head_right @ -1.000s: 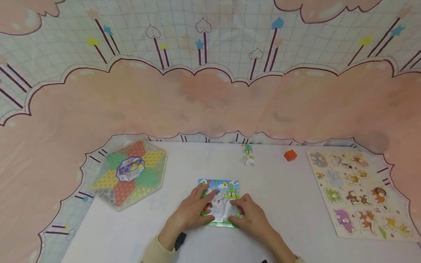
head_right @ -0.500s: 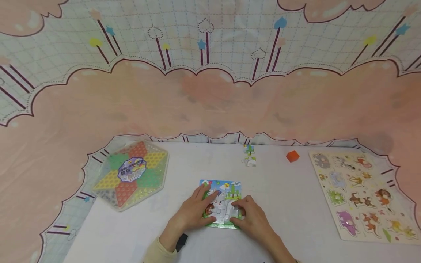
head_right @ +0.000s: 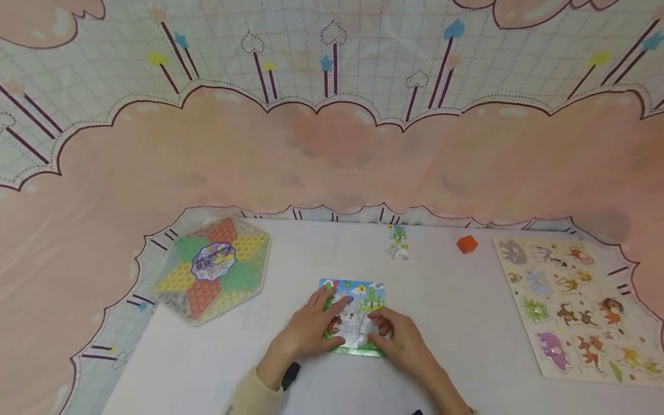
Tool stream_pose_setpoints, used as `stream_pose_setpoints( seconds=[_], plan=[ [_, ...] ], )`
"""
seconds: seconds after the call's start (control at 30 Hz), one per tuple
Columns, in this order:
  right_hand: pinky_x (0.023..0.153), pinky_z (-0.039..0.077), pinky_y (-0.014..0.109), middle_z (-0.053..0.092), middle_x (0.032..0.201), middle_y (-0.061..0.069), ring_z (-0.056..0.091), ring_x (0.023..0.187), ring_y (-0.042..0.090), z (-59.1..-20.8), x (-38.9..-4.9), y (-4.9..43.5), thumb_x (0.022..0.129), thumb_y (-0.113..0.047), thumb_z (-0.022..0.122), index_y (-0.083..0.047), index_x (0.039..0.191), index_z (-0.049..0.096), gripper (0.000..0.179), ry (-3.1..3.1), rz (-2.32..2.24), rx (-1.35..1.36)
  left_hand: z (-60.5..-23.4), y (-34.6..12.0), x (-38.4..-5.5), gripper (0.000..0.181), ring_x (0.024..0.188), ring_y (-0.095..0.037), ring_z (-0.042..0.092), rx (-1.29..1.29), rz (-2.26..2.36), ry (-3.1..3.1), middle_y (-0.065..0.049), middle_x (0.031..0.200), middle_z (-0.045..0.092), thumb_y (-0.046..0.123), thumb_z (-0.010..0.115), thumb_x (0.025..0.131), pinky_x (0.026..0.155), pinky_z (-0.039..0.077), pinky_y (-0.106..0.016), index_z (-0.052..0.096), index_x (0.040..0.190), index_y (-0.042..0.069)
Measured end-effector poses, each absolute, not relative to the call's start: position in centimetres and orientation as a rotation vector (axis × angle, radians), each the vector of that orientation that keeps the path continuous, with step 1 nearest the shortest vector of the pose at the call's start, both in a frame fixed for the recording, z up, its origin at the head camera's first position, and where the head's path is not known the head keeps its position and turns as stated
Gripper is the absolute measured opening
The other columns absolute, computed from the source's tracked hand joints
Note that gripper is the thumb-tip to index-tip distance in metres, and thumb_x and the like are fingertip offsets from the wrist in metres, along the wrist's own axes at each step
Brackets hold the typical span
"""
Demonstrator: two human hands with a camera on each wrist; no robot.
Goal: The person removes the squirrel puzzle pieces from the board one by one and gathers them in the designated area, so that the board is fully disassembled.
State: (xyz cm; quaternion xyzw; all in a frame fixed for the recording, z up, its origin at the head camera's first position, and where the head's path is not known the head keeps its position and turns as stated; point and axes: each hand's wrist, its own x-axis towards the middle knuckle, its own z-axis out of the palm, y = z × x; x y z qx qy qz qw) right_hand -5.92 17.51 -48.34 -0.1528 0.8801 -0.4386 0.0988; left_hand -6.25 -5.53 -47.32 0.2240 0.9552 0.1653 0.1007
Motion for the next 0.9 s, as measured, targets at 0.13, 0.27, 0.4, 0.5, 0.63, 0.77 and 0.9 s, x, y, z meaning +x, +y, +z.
stream_pose_setpoints(
  seconds=[0.13, 0.27, 0.4, 0.5, 0.63, 0.77, 0.9],
  plan=[
    [0.059, 0.048, 0.022, 0.061, 0.08, -0.005, 0.055, 0.068, 0.003, -48.4, -6.2, 17.6, 0.082, -0.001, 0.076, -0.006, 0.103, 0.069, 0.023, 2.597, -1.334, -0.466, -47.4, -5.4, -6.4, 0.076, 0.145, -0.035, 0.025, 0.664, 0.483, 2.83, -0.014, 0.156, 0.032, 0.044, 0.074, 0.086, 0.104, 0.043, -0.045, 0.044, 0.15, 0.017],
    [0.06, 0.051, 0.022, 0.062, 0.081, -0.003, 0.056, 0.068, 0.003, -48.5, -6.3, 17.8, 0.082, 0.001, 0.074, -0.004, 0.104, 0.069, 0.023, 2.562, -1.374, -0.47, -47.4, -5.4, -6.4, 0.076, 0.145, -0.035, 0.025, 0.669, 0.481, 2.829, -0.015, 0.155, 0.032, 0.044, 0.075, 0.085, 0.104, 0.043, -0.045, 0.044, 0.15, 0.016],
    [0.062, 0.052, 0.023, 0.064, 0.083, 0.001, 0.059, 0.068, 0.005, -48.4, -6.3, 18.0, 0.083, 0.001, 0.074, -0.001, 0.106, 0.069, 0.024, 2.521, -1.44, -0.492, -47.3, -5.5, -6.3, 0.076, 0.145, -0.035, 0.026, 0.669, 0.482, 2.822, -0.014, 0.155, 0.032, 0.044, 0.075, 0.085, 0.103, 0.044, -0.045, 0.044, 0.15, 0.016],
    [0.062, 0.053, 0.024, 0.065, 0.085, 0.004, 0.059, 0.068, 0.006, -48.3, -6.4, 18.2, 0.084, 0.001, 0.075, 0.001, 0.108, 0.07, 0.025, 2.491, -1.497, -0.487, -47.2, -5.5, -6.2, 0.076, 0.145, -0.035, 0.025, 0.664, 0.484, 2.813, -0.014, 0.156, 0.032, 0.043, 0.075, 0.086, 0.104, 0.043, -0.045, 0.044, 0.15, 0.017],
    [0.062, 0.053, 0.024, 0.065, 0.086, 0.006, 0.061, 0.067, 0.008, -48.4, -6.6, 18.3, 0.084, 0.0, 0.075, 0.004, 0.109, 0.07, 0.026, 2.454, -1.572, -0.433, -47.1, -5.6, -6.2, 0.076, 0.145, -0.035, 0.024, 0.655, 0.482, 2.797, -0.014, 0.156, 0.031, 0.043, 0.074, 0.086, 0.105, 0.042, -0.045, 0.043, 0.151, 0.017],
    [0.063, 0.052, 0.023, 0.064, 0.087, 0.008, 0.063, 0.066, 0.009, -48.5, -6.9, 18.6, 0.084, 0.001, 0.074, 0.004, 0.111, 0.069, 0.027, 2.426, -1.612, -0.322, -47.1, -5.6, -6.2, 0.076, 0.146, -0.035, 0.023, 0.649, 0.492, 2.785, -0.014, 0.157, 0.029, 0.042, 0.073, 0.087, 0.105, 0.042, -0.046, 0.041, 0.151, 0.017],
    [0.065, 0.053, 0.023, 0.064, 0.088, 0.009, 0.065, 0.066, 0.012, -48.5, -7.4, 18.8, 0.085, 0.0, 0.073, 0.003, 0.113, 0.068, 0.028, 2.434, -1.584, -0.226, -47.1, -5.6, -6.2, 0.076, 0.146, -0.035, 0.023, 0.644, 0.498, 2.779, -0.014, 0.157, 0.029, 0.042, 0.074, 0.087, 0.105, 0.041, -0.047, 0.041, 0.151, 0.017]
  ],
)
